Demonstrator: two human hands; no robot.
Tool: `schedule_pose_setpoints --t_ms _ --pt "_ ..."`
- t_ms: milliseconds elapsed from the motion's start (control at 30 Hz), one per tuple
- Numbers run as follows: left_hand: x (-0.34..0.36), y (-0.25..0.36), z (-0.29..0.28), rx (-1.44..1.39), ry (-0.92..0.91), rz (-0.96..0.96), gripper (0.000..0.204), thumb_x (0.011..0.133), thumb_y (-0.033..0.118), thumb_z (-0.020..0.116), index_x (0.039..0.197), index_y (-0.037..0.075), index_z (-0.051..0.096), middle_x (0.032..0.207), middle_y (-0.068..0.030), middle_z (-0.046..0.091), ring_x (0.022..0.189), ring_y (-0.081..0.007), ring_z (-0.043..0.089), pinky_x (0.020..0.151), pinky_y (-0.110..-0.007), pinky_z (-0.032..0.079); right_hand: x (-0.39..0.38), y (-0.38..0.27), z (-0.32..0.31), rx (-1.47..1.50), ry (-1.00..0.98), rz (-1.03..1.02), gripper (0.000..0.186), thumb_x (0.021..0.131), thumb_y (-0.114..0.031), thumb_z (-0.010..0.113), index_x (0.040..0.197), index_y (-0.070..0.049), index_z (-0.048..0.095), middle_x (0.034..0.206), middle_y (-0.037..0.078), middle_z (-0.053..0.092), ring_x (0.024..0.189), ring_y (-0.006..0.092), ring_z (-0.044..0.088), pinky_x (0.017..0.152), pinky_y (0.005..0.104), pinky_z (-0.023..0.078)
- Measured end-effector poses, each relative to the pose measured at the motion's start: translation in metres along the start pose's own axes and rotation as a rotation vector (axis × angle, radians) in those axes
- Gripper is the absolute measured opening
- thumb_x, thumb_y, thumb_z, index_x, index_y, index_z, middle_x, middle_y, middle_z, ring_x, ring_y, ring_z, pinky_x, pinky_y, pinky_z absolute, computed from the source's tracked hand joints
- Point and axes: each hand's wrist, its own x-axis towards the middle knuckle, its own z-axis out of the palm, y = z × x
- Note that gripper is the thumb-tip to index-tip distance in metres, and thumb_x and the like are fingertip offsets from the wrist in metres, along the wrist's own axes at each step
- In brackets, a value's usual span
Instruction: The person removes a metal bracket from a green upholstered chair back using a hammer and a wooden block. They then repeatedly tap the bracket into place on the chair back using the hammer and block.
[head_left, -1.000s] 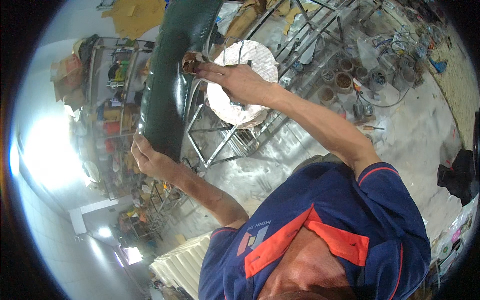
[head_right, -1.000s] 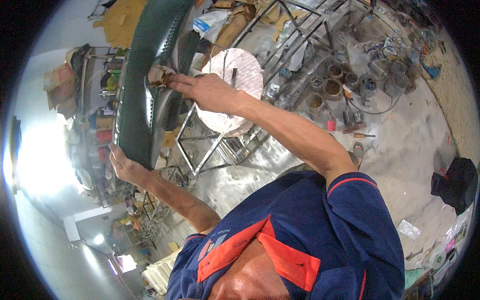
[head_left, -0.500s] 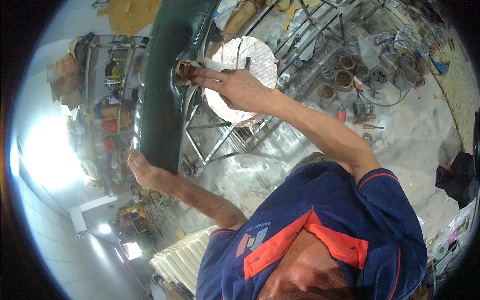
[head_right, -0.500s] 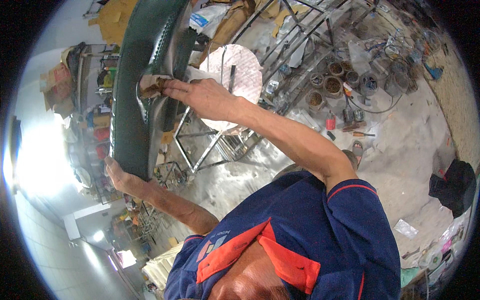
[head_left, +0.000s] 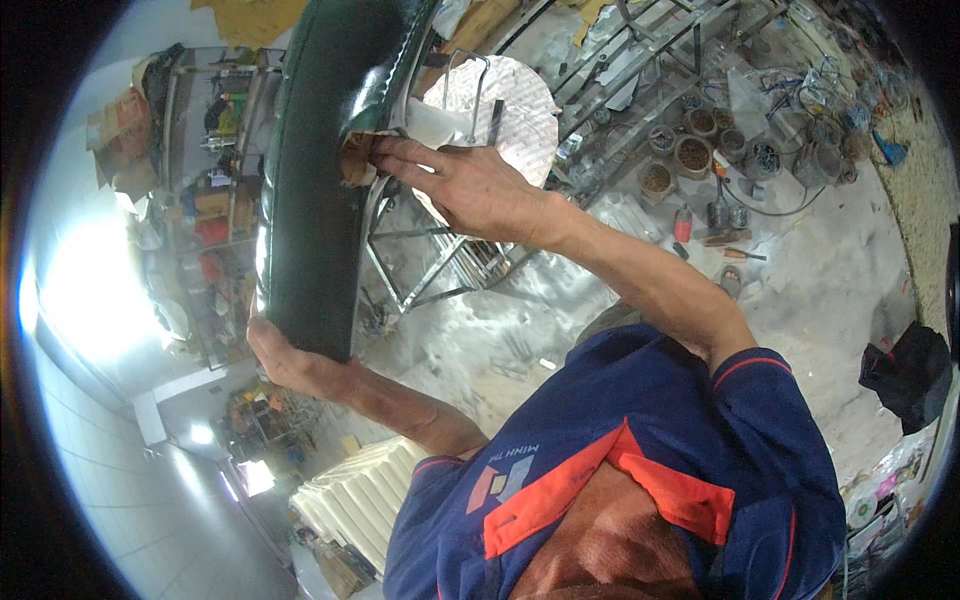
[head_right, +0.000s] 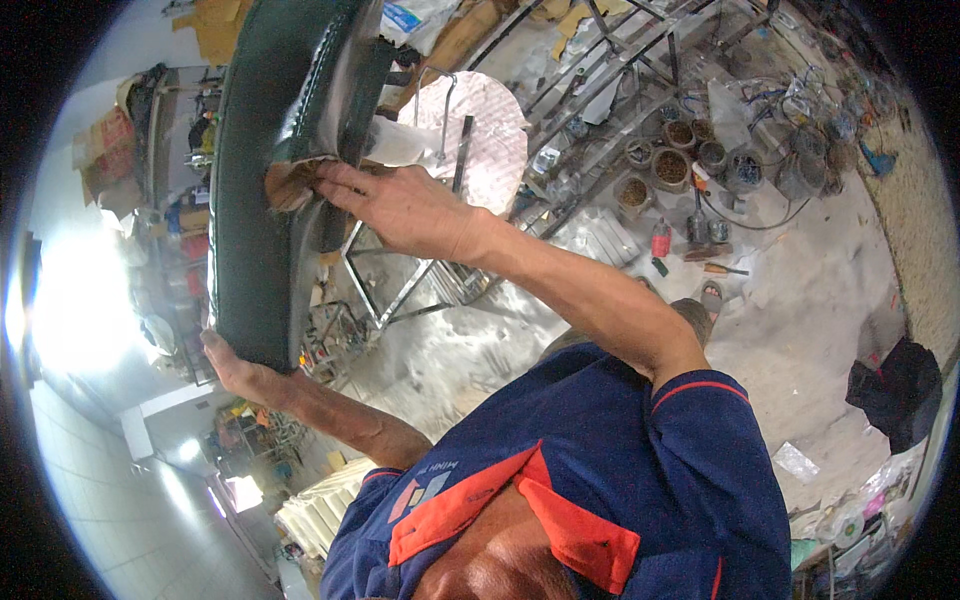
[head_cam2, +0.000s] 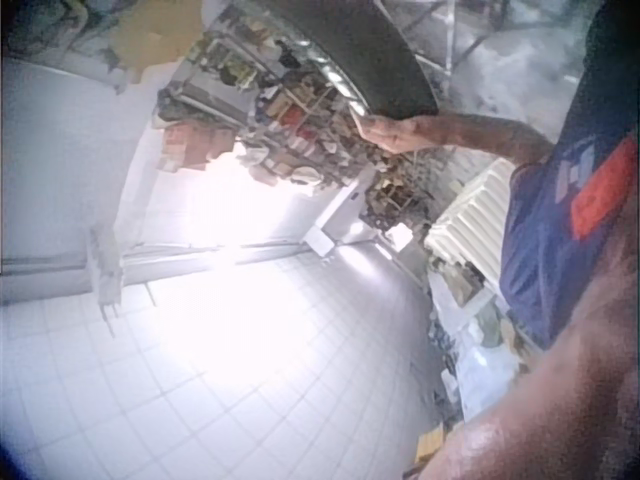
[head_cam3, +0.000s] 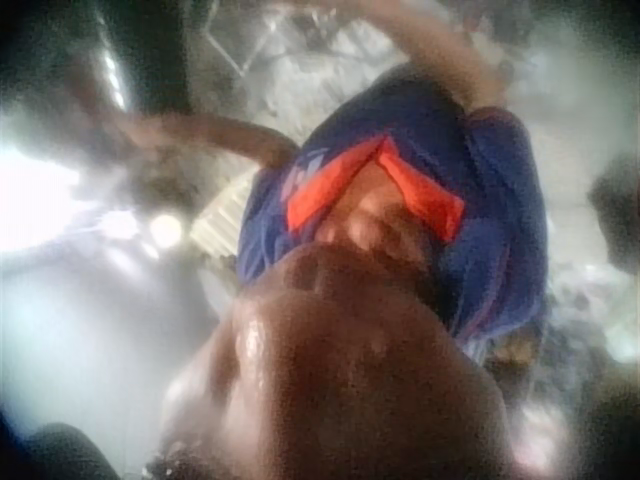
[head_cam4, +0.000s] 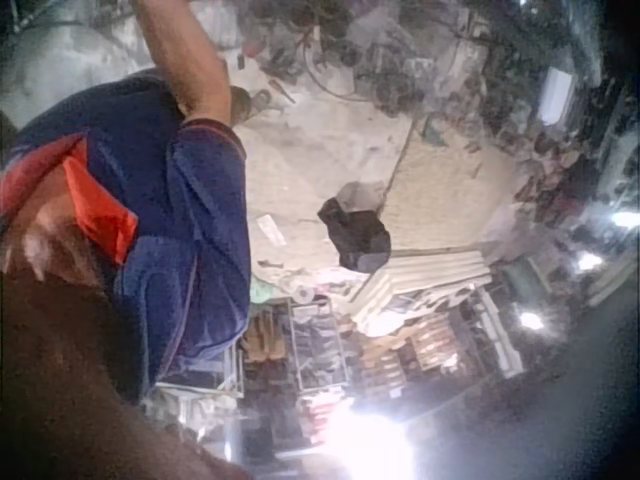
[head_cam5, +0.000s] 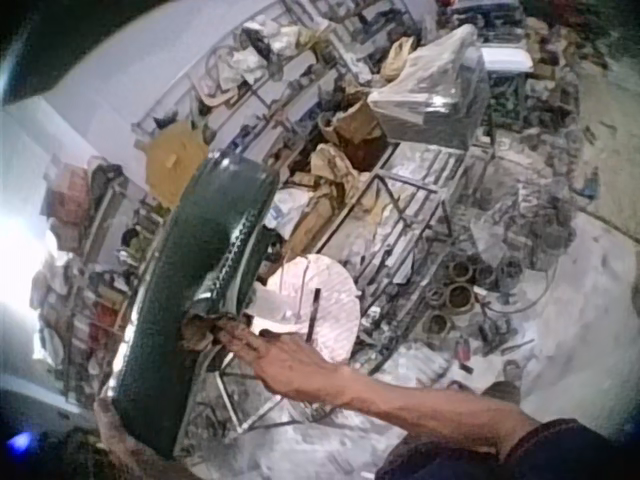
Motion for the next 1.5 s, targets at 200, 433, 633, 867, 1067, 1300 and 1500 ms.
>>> schedule_pose_setpoints --t_ms 200,433,633,867,1067,1300,1500 --pt "-0.004 -0.001 -0.001 0.108 0.087 -0.031 0.056 0.102 0.039 0.059 0.129 -0.010 0.065 0.113 -0.0214 0.069 0.098 -0.0315 0.071 0.084 -0.041 0.060 -0.031 -0.016 -0.013 0.152 -0.005 0.023 0.051 0.084 0.000 0.063 0.135 0.000 0.059 0.143 0.015 0.060 0.096 0.0367 0.074 0.076 0.0460 0.063" --pt "0.055 -0.046 -0.068 0.504 -0.144 0.362 0.060 0.105 0.047 0.051 0.145 0.002 0.057 0.146 -0.0177 0.060 0.134 -0.0302 0.055 0.115 -0.047 0.042 -0.181 0.018 -0.005 -0.067 -0.587 0.432 0.029 0.078 -0.001 0.066 0.106 0.007 0.067 0.104 0.023 0.073 0.088 0.0371 0.075 0.068 0.0482 0.060" --pt "0.030 -0.169 -0.142 0.450 0.253 -0.004 0.039 0.104 0.035 0.055 0.125 0.005 0.067 0.127 -0.0152 0.070 0.113 -0.0283 0.067 0.101 -0.049 0.051 -0.419 0.070 -0.061 -0.256 -0.829 0.764 0.016 0.076 -0.001 0.072 0.090 0.005 0.076 0.088 0.026 0.075 0.082 0.0384 0.076 0.069 0.0484 0.062" --pt "-0.260 -0.287 -0.028 0.307 -0.790 -1.269 0.040 0.100 0.018 0.065 0.135 0.000 0.058 0.125 -0.0158 0.069 0.110 -0.0288 0.071 0.085 -0.040 0.060 -0.578 0.099 -0.153 -0.236 -0.640 1.549 0.030 0.085 -0.010 0.069 0.112 0.002 0.072 0.104 0.029 0.073 0.109 0.0456 0.070 0.096 0.0529 0.054" --pt "-0.548 -0.301 0.107 0.329 -1.948 -1.088 0.032 0.101 0.019 0.066 0.128 0.002 0.062 0.121 -0.0116 0.073 0.102 -0.0246 0.074 0.080 -0.034 0.058 -0.738 0.144 -0.163 -0.165 -0.409 1.787 0.037 0.087 -0.011 0.064 0.122 -0.002 0.074 0.120 0.027 0.072 0.119 0.0449 0.067 0.104 0.0511 0.053" --pt "-0.844 -0.451 0.229 0.388 -2.022 -0.311 0.039 0.089 0.019 0.074 0.123 0.002 0.065 0.118 -0.0272 0.071 0.107 -0.0436 0.070 0.088 -0.048 0.058 -0.903 0.298 -0.137 0.084 -0.129 2.112 0.038 0.093 -0.022 0.061 0.123 0.000 0.070 0.122 0.029 0.071 0.116 0.0422 0.069 0.098 0.0505 0.053" --pt "-1.046 -0.548 0.327 0.342 -2.250 0.175 0.052 0.088 0.019 0.075 0.134 0.002 0.056 0.124 -0.0232 0.067 0.113 -0.0422 0.068 0.094 -0.050 0.057 -1.035 0.423 -0.076 -0.713 -0.009 1.653 0.027 0.093 -0.028 0.067 0.098 -0.002 0.074 0.099 0.026 0.076 0.099 0.0439 0.073 0.090 0.0518 0.056"
